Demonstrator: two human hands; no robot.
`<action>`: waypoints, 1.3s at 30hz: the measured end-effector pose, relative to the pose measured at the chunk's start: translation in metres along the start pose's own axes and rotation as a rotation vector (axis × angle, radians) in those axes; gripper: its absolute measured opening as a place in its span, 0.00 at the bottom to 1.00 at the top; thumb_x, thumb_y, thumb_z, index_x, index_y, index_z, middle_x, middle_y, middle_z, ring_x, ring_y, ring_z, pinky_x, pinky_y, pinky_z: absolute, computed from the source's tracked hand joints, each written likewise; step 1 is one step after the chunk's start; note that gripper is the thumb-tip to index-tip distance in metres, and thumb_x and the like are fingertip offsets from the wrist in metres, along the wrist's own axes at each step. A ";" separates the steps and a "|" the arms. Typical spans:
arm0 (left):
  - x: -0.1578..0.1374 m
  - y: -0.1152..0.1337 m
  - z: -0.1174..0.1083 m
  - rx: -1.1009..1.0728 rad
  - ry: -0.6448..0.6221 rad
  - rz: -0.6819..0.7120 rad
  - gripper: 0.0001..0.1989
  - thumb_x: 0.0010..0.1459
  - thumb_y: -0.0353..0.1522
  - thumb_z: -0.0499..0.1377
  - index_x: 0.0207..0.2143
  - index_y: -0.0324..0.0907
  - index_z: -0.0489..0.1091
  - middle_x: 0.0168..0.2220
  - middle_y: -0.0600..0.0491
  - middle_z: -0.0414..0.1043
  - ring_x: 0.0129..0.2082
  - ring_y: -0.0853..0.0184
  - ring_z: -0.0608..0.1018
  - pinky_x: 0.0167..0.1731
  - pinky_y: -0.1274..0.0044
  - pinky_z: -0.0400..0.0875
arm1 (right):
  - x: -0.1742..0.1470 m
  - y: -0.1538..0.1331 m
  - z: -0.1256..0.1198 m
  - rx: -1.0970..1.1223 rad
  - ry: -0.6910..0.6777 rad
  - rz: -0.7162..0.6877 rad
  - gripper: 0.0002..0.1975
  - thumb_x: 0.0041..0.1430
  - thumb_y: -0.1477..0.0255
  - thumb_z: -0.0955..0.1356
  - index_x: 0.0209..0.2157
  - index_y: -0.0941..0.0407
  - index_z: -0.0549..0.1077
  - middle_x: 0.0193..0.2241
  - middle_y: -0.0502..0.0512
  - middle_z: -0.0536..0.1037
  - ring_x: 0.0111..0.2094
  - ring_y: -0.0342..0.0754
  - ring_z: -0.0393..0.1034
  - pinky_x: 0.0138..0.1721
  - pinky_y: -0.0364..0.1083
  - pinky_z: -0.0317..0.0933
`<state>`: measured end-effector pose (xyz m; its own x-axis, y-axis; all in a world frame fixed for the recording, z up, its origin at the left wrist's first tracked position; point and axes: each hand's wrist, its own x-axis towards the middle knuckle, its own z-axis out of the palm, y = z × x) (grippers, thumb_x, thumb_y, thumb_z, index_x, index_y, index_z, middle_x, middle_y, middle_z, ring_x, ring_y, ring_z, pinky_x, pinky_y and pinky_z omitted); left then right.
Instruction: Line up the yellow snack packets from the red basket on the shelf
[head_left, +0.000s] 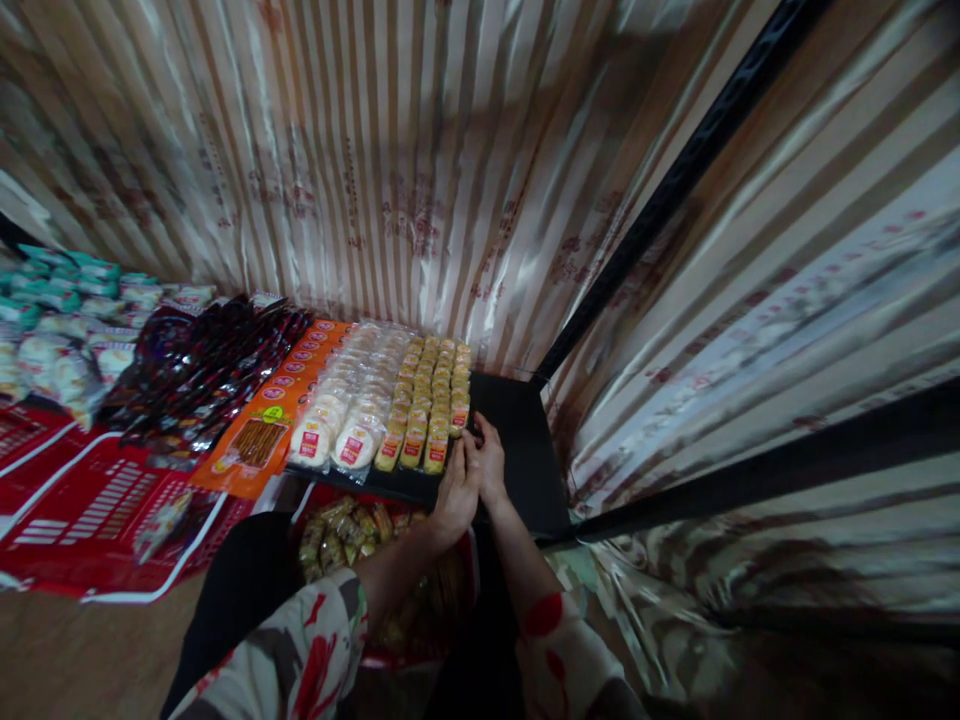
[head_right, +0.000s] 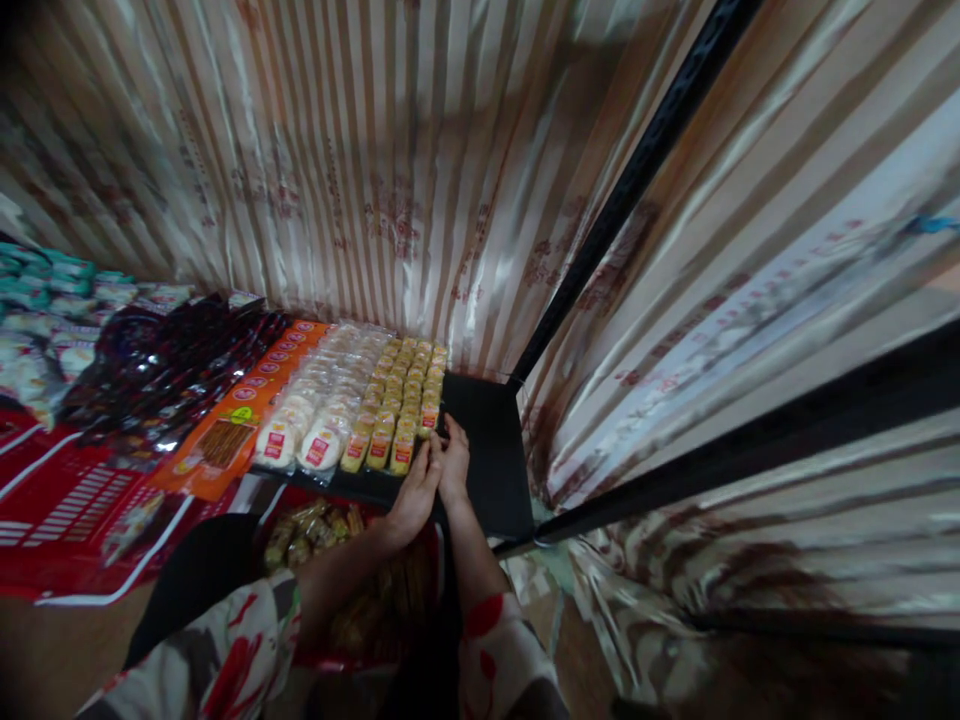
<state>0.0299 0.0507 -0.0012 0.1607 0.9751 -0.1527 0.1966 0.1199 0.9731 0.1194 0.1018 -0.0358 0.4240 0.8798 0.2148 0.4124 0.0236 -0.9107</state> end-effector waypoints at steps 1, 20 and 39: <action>-0.008 -0.001 -0.003 0.022 0.006 0.009 0.25 0.59 0.34 0.47 0.58 0.38 0.56 0.62 0.45 0.54 0.62 0.63 0.57 0.62 0.70 0.48 | -0.008 -0.005 -0.003 -0.009 0.030 0.003 0.25 0.51 0.63 0.64 0.50 0.61 0.69 0.47 0.65 0.71 0.43 0.51 0.69 0.43 0.50 0.66; -0.136 -0.131 -0.116 0.877 -0.064 -0.229 0.18 0.55 0.27 0.50 0.49 0.37 0.65 0.50 0.44 0.67 0.50 0.62 0.68 0.51 0.74 0.61 | -0.225 0.009 0.019 -0.490 -0.743 0.013 0.16 0.56 0.78 0.61 0.43 0.57 0.73 0.42 0.58 0.78 0.44 0.49 0.71 0.46 0.45 0.61; -0.123 -0.141 -0.117 0.539 0.058 -0.363 0.18 0.56 0.32 0.49 0.47 0.36 0.67 0.44 0.42 0.73 0.46 0.62 0.74 0.46 0.74 0.64 | -0.229 0.015 0.045 0.083 -0.521 0.151 0.22 0.54 0.77 0.57 0.49 0.54 0.70 0.43 0.56 0.77 0.44 0.46 0.72 0.47 0.48 0.65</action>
<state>-0.1306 -0.0642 -0.0999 -0.0572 0.9004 -0.4313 0.6882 0.3485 0.6363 -0.0080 -0.0780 -0.1148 0.0099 0.9945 -0.1046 0.3043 -0.1026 -0.9470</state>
